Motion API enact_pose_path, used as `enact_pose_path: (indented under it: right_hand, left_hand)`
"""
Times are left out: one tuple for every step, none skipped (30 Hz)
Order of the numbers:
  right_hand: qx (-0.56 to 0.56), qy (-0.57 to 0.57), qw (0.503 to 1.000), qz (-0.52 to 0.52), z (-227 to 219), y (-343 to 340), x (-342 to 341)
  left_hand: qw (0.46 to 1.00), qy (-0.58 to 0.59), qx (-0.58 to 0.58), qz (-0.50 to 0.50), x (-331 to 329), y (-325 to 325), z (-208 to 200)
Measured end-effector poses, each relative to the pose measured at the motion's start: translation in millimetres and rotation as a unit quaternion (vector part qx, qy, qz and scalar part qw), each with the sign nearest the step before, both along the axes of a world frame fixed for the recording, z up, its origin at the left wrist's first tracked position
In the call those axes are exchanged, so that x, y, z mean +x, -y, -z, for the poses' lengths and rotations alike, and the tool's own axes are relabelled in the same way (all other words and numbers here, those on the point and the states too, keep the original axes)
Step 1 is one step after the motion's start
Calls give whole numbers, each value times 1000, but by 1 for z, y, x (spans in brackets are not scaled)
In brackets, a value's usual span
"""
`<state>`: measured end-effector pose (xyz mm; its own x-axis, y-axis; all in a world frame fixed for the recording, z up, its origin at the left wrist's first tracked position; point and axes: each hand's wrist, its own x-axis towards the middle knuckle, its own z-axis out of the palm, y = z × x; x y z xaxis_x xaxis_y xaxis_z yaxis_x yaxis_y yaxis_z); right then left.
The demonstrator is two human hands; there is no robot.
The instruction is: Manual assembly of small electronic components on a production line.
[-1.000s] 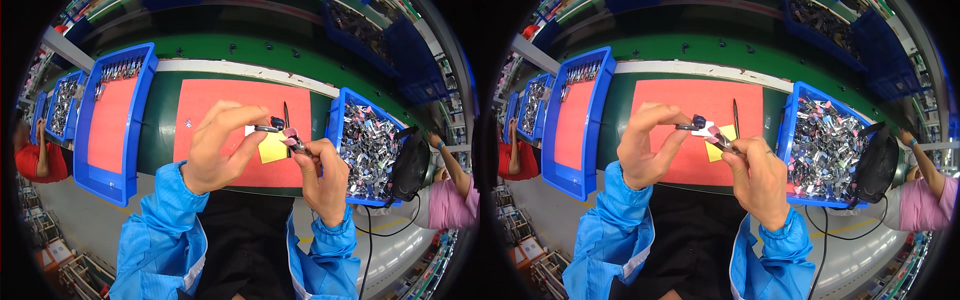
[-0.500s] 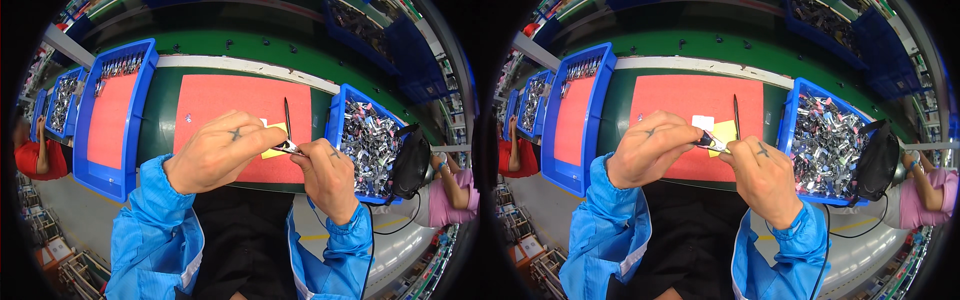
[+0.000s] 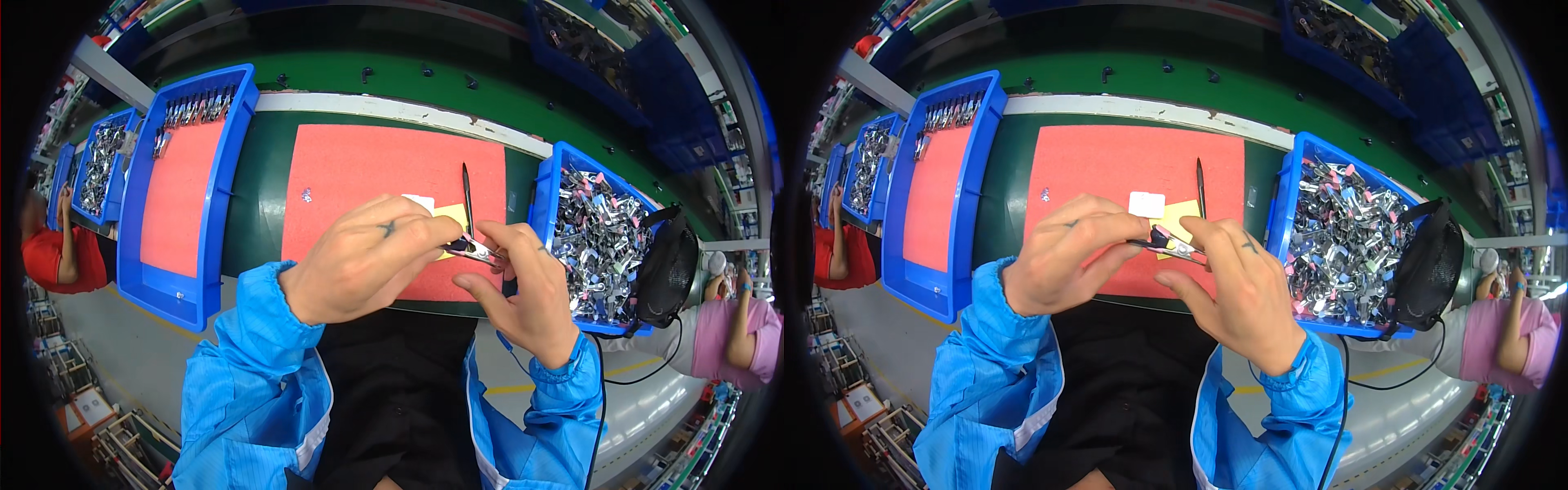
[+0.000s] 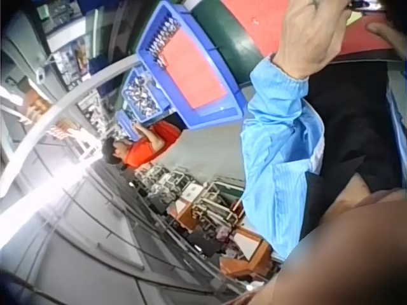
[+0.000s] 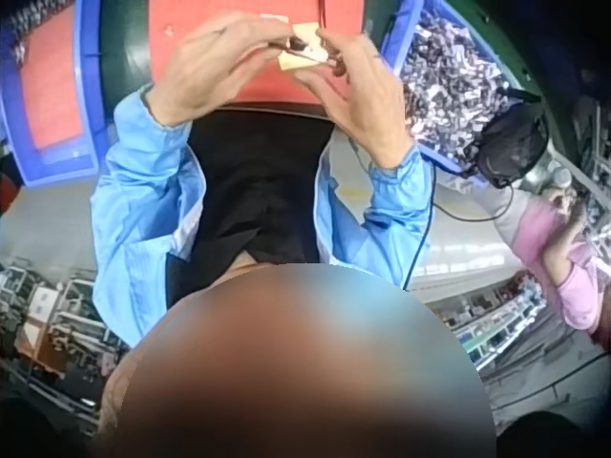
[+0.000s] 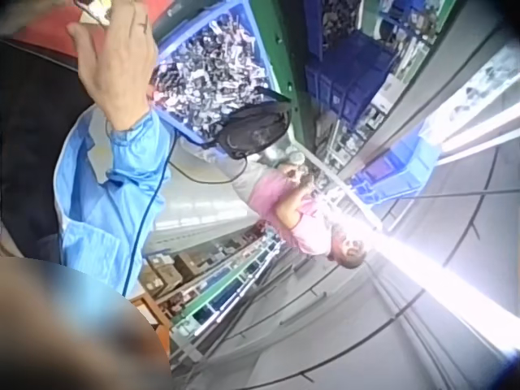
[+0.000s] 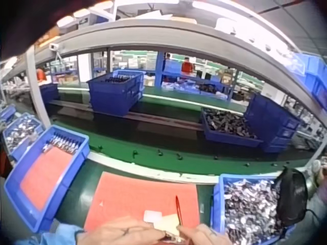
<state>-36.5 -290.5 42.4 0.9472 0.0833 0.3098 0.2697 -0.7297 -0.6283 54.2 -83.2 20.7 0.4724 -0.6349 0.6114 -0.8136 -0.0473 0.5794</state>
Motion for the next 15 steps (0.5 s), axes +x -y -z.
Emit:
enact_pose_path:
  right_hand:
    - [-10, 2, 1000, -15, 3, -1, 2]
    - [-21, 4, 999, -30, 8, -2, 5]
    - [-34, 6, 998, -45, 9, -3, 8]
    - [-39, 6, 998, -43, 9, -5, 10]
    - [-49, -7, 997, -51, 9, -7, 11]
    - [-59, -21, 996, -58, 9, -10, 12]
    - [-69, -36, 995, -65, 9, -13, 13]
    - [-74, -35, 994, -67, 7, -17, 13]
    - [-82, -43, 993, -79, 5, -19, 11]
    - [-93, -53, 991, -86, 5, -22, 10]
    - [-103, -64, 988, -93, 5, -26, 10]
    - [-110, -65, 988, -90, 8, -32, 11]
    - [-76, -70, 994, -48, 13, -38, 8]
    - [-40, -74, 996, -6, 19, -44, 5]
    - [-3, -78, 997, 30, 24, -51, 1]
  left_hand:
    - [1000, -10, -6, 5, -2, 0, 1]
    - [1000, -20, -12, 10, -3, -1, 3]
    - [1000, -20, -16, 12, -3, -3, 5]
    - [1000, -27, -10, 13, -3, -5, 6]
    - [999, -35, -5, 14, -3, -8, 9]
    - [999, -44, 0, 17, -3, -11, 13]
    - [999, -45, -7, 22, -3, -14, 17]
    - [998, -63, -15, 25, -6, -19, 18]
    - [996, -80, -22, 28, -9, -23, 20]
    - [994, -99, -33, 37, -9, -26, 25]
    - [993, -99, -41, 40, -9, -29, 29]
    - [989, -137, -54, 30, -9, -30, 34]
    - [982, -175, -68, 24, -13, -31, 40]
    - [973, -214, -80, 17, -16, -33, 45]
    - [973, -216, -85, 16, -21, -37, 47]
